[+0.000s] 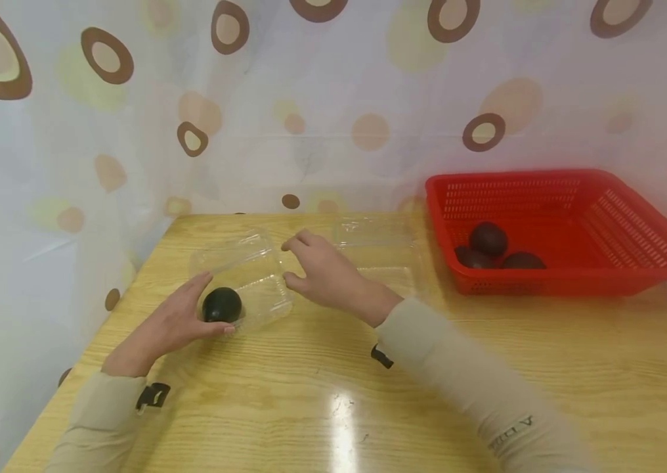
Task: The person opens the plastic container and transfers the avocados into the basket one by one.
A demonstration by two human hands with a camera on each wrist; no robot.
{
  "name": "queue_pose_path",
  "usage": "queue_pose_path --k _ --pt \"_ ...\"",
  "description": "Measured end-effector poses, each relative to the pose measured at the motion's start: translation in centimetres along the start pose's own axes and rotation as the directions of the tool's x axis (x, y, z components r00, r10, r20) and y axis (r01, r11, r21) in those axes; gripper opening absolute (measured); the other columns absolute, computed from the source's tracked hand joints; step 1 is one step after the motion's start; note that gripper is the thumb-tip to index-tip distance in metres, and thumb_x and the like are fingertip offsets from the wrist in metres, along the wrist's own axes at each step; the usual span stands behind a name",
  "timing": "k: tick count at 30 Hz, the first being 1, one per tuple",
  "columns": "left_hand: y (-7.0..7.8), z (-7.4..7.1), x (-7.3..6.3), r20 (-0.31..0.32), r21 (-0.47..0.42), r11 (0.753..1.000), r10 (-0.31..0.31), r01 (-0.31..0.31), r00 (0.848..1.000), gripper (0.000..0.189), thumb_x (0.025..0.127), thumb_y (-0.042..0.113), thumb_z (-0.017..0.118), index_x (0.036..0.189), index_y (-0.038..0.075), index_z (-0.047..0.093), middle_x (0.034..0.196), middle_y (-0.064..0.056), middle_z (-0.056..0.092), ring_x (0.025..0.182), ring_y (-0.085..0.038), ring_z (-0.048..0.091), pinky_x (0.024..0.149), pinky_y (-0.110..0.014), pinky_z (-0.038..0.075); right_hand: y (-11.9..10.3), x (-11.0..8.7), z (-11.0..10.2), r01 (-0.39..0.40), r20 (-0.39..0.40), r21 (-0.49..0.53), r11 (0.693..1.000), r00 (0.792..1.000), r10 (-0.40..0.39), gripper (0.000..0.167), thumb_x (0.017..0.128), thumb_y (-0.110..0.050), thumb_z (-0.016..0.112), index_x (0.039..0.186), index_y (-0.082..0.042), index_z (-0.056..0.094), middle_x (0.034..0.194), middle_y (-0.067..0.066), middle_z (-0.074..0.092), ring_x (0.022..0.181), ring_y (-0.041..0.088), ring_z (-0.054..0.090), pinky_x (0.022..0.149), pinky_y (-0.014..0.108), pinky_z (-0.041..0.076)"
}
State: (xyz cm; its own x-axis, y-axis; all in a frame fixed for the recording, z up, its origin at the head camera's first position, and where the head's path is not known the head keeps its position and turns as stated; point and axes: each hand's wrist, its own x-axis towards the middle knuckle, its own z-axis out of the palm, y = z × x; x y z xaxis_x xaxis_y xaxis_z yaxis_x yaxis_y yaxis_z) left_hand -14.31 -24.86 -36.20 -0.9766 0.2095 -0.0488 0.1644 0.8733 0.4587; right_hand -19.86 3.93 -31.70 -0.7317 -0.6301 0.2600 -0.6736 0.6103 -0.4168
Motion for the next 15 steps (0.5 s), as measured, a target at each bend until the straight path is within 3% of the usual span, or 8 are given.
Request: queue_pose_path --k 10,15 --pt "0.0 0.0 0.1 -0.009 0.009 1.000 0.007 -0.007 1.000 0.113 0.077 0.050 0.082 0.154 -0.007 0.022 0.160 -0.028 0.023 0.146 -0.047 0.027 0.114 -0.061 0.032 -2.0 1.5 3.2 -0.023 0.082 0.078 0.997 0.997 0.016 0.042 0.096 -0.019 0.065 0.133 -0.003 0.056 0.134 0.010 0.055 0.126 0.026 0.056 0.104 0.038 0.049" --pt "-0.1 0.0 0.0 -0.021 0.024 1.000 0.018 -0.017 1.000 0.112 0.078 0.051 0.081 0.153 -0.008 0.023 0.159 -0.030 0.024 0.145 -0.048 0.028 0.113 -0.061 0.034 -2.9 2.6 5.0 -0.006 0.106 0.101 0.995 0.994 -0.005 0.042 0.096 -0.018 0.066 0.133 -0.001 0.056 0.133 0.012 0.057 0.121 0.027 0.059 0.100 0.037 0.052"
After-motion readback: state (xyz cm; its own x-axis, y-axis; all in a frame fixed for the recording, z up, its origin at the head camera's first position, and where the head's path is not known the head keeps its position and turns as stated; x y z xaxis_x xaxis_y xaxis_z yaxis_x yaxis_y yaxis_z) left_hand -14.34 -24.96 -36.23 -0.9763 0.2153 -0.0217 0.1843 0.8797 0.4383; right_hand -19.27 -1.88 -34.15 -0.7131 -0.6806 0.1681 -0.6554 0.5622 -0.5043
